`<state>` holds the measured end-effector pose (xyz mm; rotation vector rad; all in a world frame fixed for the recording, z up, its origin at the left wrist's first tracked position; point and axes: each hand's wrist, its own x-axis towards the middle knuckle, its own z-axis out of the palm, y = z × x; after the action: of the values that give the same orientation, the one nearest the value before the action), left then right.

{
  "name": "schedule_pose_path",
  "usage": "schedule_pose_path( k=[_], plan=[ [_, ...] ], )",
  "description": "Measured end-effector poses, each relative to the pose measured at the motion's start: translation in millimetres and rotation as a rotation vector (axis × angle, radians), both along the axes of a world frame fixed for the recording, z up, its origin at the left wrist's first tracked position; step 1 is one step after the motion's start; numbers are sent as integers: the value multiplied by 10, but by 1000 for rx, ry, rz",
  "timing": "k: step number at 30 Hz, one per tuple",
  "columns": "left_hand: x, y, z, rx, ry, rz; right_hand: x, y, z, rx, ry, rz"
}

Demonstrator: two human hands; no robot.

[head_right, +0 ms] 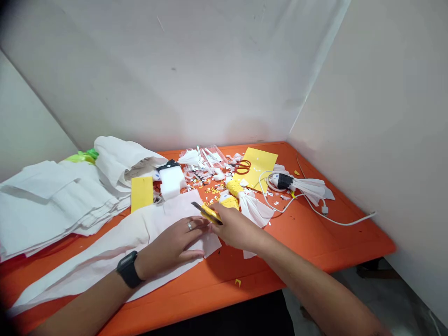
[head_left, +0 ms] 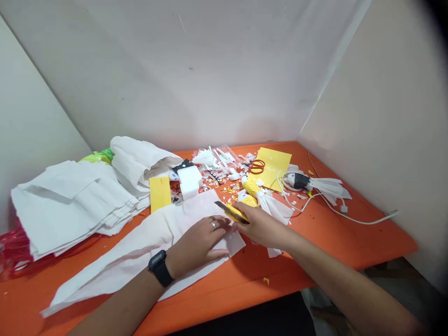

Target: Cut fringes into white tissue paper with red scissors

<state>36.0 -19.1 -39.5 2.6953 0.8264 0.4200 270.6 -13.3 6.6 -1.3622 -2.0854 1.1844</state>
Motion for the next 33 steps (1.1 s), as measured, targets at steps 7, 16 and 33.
schedule_pose_path(
  k=[7,16,33],
  plan=[
    [-38,49,-4,-43,-35,-25,233,-453,109,-152,32,-119],
    [-36,87,-45,-68,-5,5,360,-1099,324,-24,-298,-233],
    [-21,114,14,-113,-7,11,-39,-1142,486,162,-641,109]
  ],
)
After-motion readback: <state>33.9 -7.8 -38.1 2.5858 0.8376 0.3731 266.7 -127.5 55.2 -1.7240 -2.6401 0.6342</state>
